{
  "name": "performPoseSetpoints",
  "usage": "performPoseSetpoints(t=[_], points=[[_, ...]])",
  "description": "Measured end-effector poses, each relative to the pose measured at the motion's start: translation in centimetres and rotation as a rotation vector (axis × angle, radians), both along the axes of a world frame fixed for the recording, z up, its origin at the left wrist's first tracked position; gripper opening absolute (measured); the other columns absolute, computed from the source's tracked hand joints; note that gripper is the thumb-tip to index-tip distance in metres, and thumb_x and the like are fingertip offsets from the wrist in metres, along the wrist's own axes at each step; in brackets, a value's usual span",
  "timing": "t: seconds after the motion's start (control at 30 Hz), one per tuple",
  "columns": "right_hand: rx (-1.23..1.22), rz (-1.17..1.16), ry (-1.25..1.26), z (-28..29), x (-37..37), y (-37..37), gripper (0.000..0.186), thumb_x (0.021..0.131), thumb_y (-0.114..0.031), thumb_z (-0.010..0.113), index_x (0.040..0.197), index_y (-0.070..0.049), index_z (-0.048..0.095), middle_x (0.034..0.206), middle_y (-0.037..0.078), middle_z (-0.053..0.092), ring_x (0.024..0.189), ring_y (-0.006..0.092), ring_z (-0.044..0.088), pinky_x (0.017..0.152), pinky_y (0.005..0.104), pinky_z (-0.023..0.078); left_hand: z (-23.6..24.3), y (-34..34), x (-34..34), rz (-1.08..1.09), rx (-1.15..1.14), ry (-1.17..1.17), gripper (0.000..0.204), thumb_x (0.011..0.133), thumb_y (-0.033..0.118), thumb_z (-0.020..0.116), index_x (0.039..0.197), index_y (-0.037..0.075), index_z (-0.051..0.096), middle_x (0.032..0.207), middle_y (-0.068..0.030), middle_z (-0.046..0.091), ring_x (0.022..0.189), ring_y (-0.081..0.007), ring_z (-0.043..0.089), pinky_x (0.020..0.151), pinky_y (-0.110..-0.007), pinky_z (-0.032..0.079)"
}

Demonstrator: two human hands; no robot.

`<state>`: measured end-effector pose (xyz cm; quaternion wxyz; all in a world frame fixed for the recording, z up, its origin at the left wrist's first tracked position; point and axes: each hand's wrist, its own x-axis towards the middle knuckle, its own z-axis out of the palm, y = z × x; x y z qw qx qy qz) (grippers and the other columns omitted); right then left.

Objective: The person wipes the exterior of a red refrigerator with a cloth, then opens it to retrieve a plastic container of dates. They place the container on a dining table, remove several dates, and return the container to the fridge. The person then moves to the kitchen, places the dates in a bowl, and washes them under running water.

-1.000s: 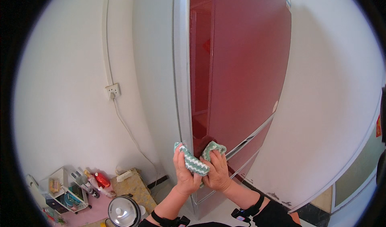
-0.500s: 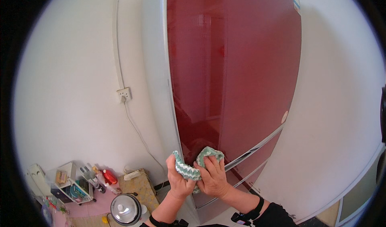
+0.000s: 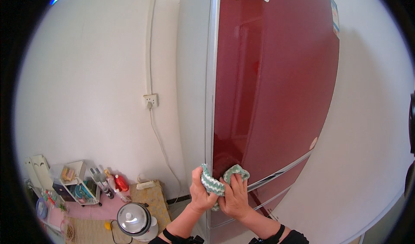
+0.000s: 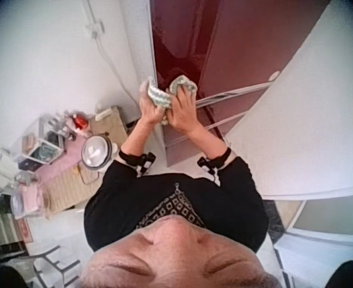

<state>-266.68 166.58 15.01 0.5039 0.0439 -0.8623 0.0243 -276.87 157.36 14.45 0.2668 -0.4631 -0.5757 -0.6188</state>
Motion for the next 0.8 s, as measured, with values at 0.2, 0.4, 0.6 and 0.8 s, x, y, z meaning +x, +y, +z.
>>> performPoseSetpoints(t=[0.2, 0.4, 0.6, 0.8], points=[[-0.085, -0.044, -0.016, -0.3, 0.0, -0.9, 0.052, 0.072, -0.015, 0.058, 0.120, 0.000, 0.043, 0.126, 0.027, 0.031, 0.118, 0.0466, 0.029, 0.097, 0.0563, 0.021, 0.2, 0.1, -0.5, -0.042, 0.044, 0.027, 0.070, 0.062, 0.022, 0.066, 0.120, 0.001, 0.031, 0.106, -0.0198, 0.045, 0.085, -0.0352, 0.051, 0.072, -0.038, 0.044], [-0.114, -0.065, 0.075, -0.7, -0.6, -1.5, 0.053, 0.071, -0.011, 0.057, 0.120, -0.001, 0.043, 0.124, 0.023, 0.033, 0.116, 0.0443, 0.030, 0.095, 0.0557, 0.024, 0.5, 0.1, -0.7, -0.091, 0.010, 0.019, 0.069, 0.063, 0.022, 0.064, 0.119, 0.001, 0.030, 0.106, -0.0213, 0.044, 0.085, -0.0358, 0.050, 0.072, -0.039, 0.044], [-0.184, -0.050, 0.085, -1.1, -0.8, -1.9, 0.052, 0.071, -0.008, 0.058, 0.119, 0.001, 0.041, 0.127, 0.027, 0.030, 0.116, 0.0469, 0.030, 0.096, 0.0553, 0.022, 0.9, -0.1, -1.0, -0.121, 0.025, 0.056, 0.068, 0.065, 0.022, 0.065, 0.118, -0.001, 0.030, 0.101, -0.0212, 0.044, 0.080, -0.0341, 0.049, 0.070, -0.038, 0.043], [-0.233, -0.110, 0.036, -1.8, -0.7, -1.8, 0.050, 0.074, -0.010, 0.058, 0.119, 0.003, 0.040, 0.127, 0.029, 0.030, 0.117, 0.0483, 0.029, 0.099, 0.0533, 0.021, 1.0, -0.2, -0.9, -0.151, -0.042, 0.031, 0.075, 0.065, 0.029, 0.066, 0.121, 0.000, 0.027, 0.109, -0.0255, 0.041, 0.090, -0.0391, 0.048, 0.074, -0.041, 0.044]])
